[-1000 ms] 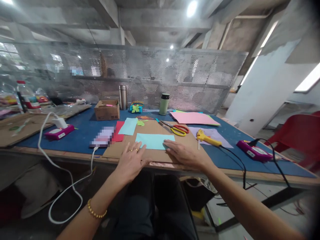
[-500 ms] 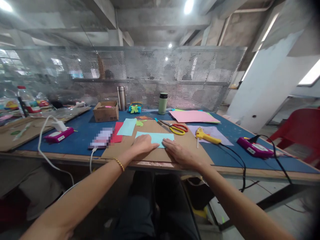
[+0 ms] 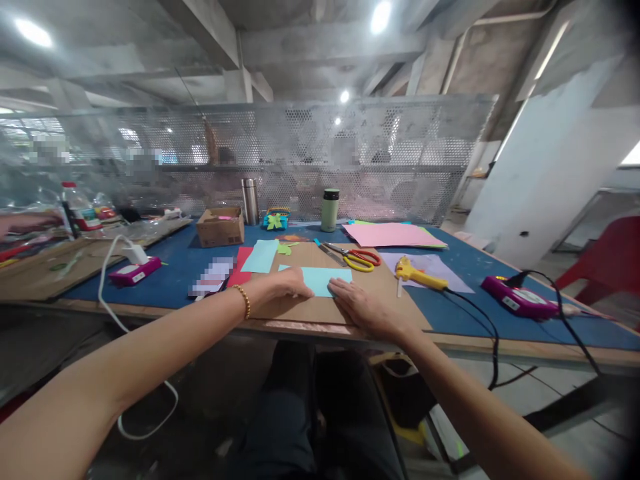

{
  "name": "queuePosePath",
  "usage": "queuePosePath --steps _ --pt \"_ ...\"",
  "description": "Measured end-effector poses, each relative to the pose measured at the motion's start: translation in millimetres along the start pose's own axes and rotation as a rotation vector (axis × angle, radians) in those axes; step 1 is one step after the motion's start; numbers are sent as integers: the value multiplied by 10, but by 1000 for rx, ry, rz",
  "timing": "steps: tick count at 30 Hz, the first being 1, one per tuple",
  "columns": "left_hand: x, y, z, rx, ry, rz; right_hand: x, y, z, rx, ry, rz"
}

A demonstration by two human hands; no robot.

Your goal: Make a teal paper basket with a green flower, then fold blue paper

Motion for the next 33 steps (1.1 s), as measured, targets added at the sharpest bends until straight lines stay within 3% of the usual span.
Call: queuePosePath --steps 9,24,33 --pt "141 151 -147 41 55 -35 -7 -14 14 -37 17 -39" --pt "222 70 -774 131 113 48 -75 46 108 28 60 -21" --pt "199 13 -873 142 125 85 -70 49 121 4 32 -10"
Point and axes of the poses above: each hand's wrist, its own y-axis away from the middle knuckle, its own x-axis out of the back of the hand, z = x × y, the point moved 4 cm from there along -y, towards the middle knuckle, and after that the axes turned 2 degrees about x, right-handed, at the moved point
